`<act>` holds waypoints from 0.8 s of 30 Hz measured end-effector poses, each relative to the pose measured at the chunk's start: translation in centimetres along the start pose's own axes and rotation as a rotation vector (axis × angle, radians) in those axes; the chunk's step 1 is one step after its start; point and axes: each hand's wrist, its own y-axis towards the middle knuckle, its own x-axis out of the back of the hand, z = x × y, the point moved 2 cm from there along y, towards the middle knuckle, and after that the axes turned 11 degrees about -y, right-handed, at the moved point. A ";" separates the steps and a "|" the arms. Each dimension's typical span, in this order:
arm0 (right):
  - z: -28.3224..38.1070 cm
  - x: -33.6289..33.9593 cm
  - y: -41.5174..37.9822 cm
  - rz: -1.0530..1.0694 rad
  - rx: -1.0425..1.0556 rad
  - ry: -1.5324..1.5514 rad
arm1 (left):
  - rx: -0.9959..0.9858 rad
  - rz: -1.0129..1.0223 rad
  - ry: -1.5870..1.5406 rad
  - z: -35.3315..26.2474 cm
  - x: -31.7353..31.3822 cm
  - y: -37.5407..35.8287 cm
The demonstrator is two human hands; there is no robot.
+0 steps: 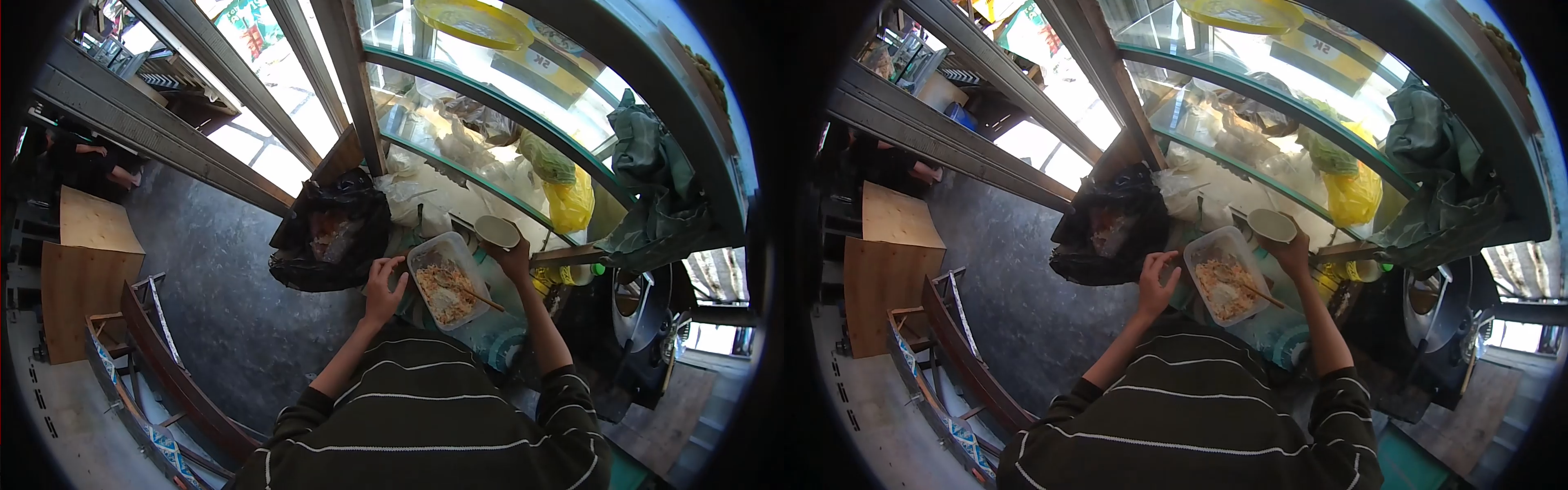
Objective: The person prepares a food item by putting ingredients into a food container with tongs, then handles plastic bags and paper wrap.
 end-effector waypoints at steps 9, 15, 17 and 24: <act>3.2 3.3 -4.6 0.231 0.138 -0.126 | 0.028 0.061 -0.040 0.1 -0.1 -0.5; 3.8 3.7 -6.1 0.269 0.233 -0.208 | 0.009 0.074 -0.029 0.4 0.0 -0.9; 4.0 3.6 -6.4 0.271 0.251 -0.230 | -0.056 0.035 0.018 0.8 0.1 -1.1; 4.3 3.5 -6.9 0.288 0.341 -0.327 | -0.051 0.028 0.004 0.8 0.5 -1.2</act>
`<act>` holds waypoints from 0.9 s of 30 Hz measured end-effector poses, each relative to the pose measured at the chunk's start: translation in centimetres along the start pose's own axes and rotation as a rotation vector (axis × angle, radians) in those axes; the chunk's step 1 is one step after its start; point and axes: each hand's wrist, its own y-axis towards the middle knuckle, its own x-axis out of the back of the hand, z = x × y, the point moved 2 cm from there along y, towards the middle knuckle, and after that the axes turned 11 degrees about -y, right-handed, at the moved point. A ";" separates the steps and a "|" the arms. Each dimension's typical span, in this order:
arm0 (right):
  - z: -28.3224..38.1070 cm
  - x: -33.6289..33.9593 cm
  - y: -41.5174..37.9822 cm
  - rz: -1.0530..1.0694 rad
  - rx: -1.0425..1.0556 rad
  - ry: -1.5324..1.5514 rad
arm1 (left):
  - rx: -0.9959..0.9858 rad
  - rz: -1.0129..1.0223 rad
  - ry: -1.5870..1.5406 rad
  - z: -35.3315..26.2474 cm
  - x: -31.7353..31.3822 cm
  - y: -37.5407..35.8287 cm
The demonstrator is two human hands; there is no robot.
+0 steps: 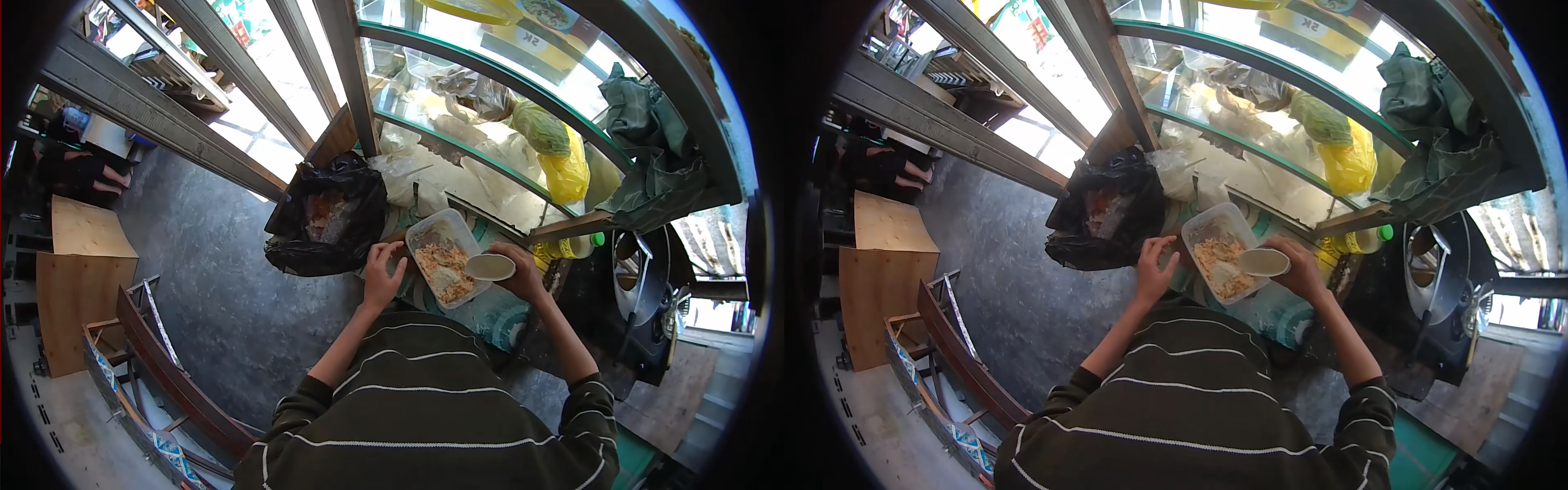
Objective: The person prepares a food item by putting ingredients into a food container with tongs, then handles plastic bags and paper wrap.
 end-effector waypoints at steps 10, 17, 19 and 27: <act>0.4 0.0 -0.3 0.007 0.024 -0.074 | -0.003 0.004 -0.010 0.1 0.0 0.0; -0.2 -0.1 -1.0 -0.010 0.007 -0.018 | 0.007 0.003 -0.001 0.4 -0.1 -0.2; -0.4 -0.2 -1.0 -0.019 -0.017 0.027 | 0.065 0.014 -0.017 1.5 -0.5 -0.4; -3.8 -3.2 1.5 -0.238 -0.379 0.248 | 1.163 0.145 -0.466 5.2 -5.1 -1.8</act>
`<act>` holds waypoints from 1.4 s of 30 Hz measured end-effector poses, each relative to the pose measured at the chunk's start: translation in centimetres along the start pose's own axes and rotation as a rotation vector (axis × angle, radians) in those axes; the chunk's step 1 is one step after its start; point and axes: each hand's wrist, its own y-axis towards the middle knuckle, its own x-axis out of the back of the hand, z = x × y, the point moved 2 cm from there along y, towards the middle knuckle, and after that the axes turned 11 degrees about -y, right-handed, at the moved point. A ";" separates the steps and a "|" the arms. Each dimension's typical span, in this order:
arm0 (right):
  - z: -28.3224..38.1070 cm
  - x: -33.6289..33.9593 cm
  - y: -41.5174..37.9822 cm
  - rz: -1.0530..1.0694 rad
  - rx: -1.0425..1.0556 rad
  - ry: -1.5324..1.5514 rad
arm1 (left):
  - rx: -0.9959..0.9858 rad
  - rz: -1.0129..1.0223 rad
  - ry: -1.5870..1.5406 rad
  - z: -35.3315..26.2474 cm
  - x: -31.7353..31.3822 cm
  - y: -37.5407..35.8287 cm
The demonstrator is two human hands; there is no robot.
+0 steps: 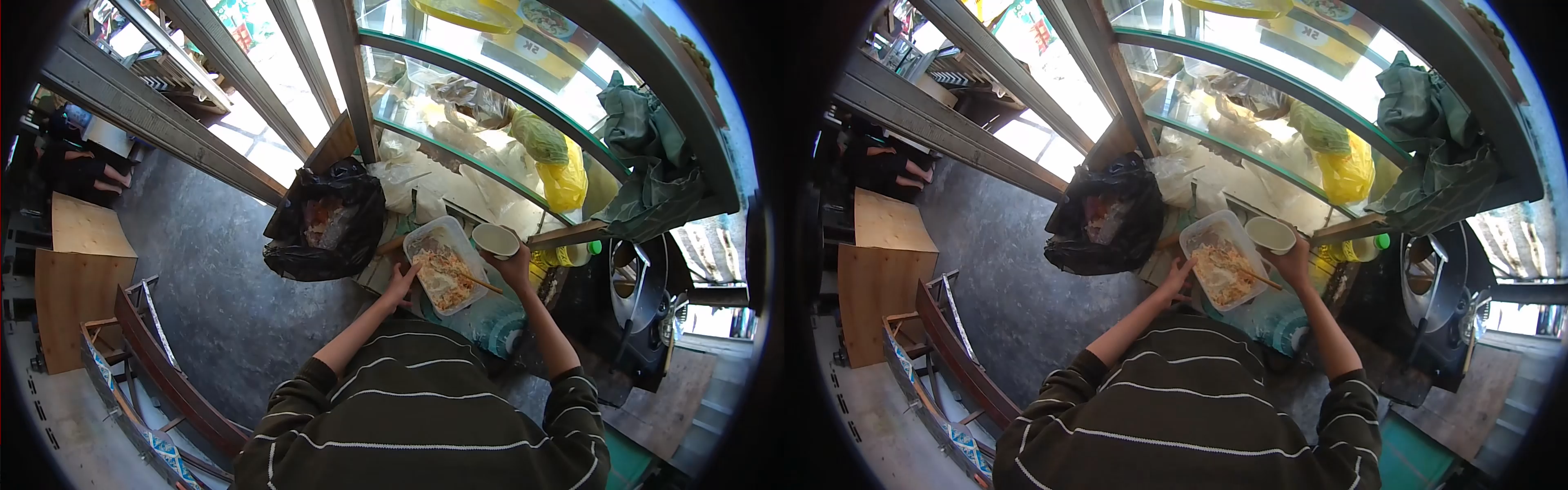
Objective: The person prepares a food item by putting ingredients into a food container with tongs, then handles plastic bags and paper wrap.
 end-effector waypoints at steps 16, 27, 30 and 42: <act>-7.2 -8.3 11.1 -0.335 -0.160 0.094 | -0.488 0.185 -0.079 3.3 -0.8 3.7; 1.7 -3.5 -4.0 0.219 -0.422 -0.226 | -0.749 0.099 -0.129 1.1 -0.4 4.5; 5.1 -3.8 -6.1 0.249 -0.205 -0.498 | -0.877 0.046 -0.051 -0.3 -1.6 3.4; 6.0 -8.9 -7.9 0.350 -0.115 -0.743 | -1.018 -0.015 -0.142 -1.6 -2.2 2.6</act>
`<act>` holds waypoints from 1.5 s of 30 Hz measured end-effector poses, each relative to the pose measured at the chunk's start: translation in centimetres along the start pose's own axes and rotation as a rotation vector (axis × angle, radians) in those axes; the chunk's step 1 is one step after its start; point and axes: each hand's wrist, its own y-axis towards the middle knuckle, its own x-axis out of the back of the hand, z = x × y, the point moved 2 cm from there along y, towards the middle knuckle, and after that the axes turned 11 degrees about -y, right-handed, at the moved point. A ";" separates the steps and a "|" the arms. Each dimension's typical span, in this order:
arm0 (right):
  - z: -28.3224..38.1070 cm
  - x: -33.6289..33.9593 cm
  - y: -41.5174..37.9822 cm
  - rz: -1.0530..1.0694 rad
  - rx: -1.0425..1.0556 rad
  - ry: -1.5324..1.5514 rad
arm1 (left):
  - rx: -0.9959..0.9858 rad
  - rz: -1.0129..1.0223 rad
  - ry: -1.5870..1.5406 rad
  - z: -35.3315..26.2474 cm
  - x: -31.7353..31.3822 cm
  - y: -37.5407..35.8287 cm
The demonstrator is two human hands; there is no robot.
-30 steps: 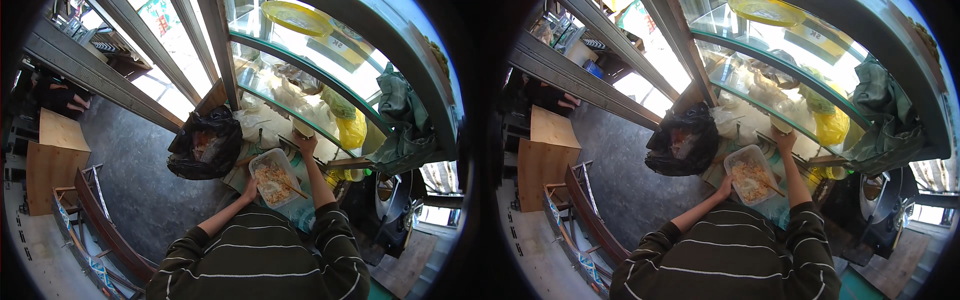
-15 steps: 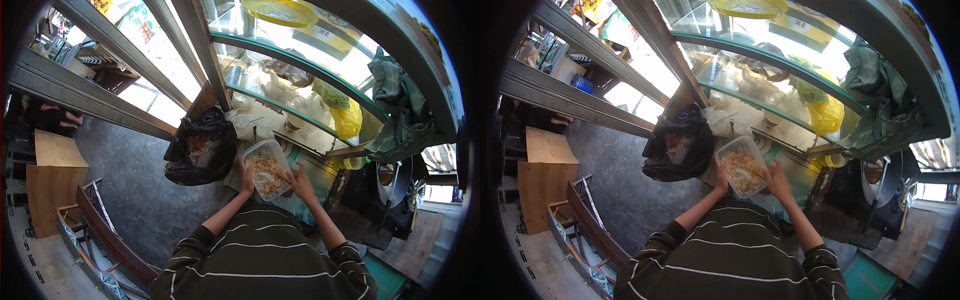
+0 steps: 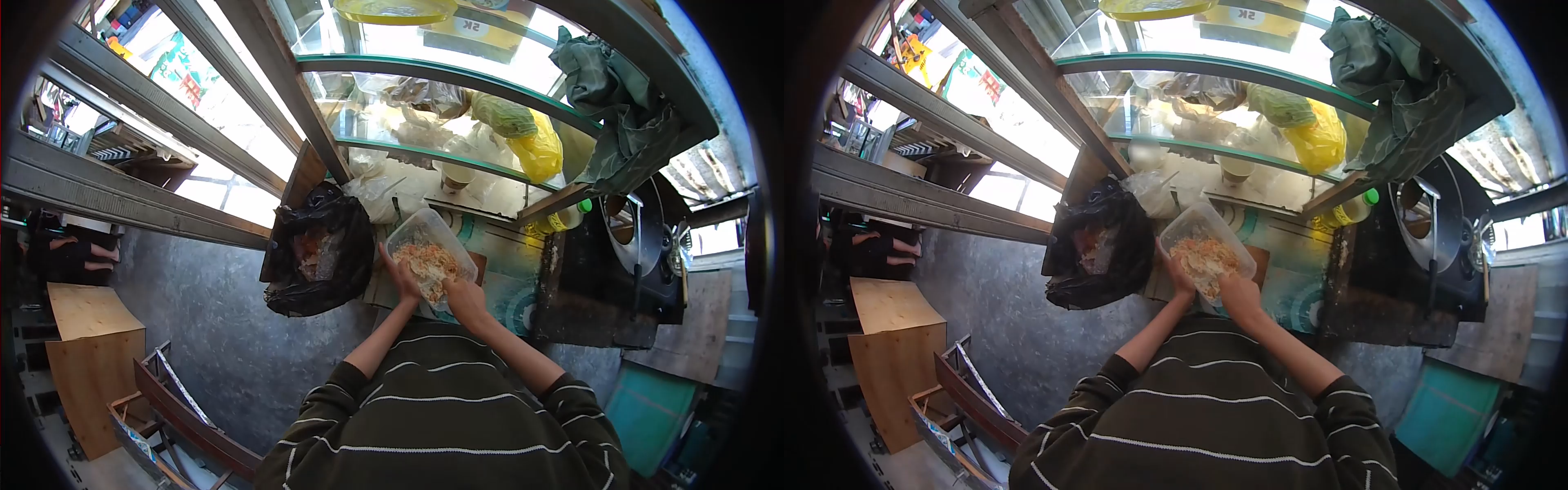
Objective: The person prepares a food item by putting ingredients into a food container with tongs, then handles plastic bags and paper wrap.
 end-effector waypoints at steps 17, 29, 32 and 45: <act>-1.0 5.1 -1.6 0.040 0.021 -0.273 | 0.016 0.009 -0.066 -0.1 0.2 -0.1; 0.1 1.6 -0.4 0.147 -0.113 -0.073 | 0.022 -0.027 -0.291 1.7 0.2 -0.4; -1.3 -1.1 0.1 0.156 -0.278 0.308 | 0.107 -0.025 -0.451 6.2 1.8 0.1; 1.8 4.0 2.5 -0.038 -0.052 0.147 | 0.067 -0.018 -0.382 0.7 0.3 -0.3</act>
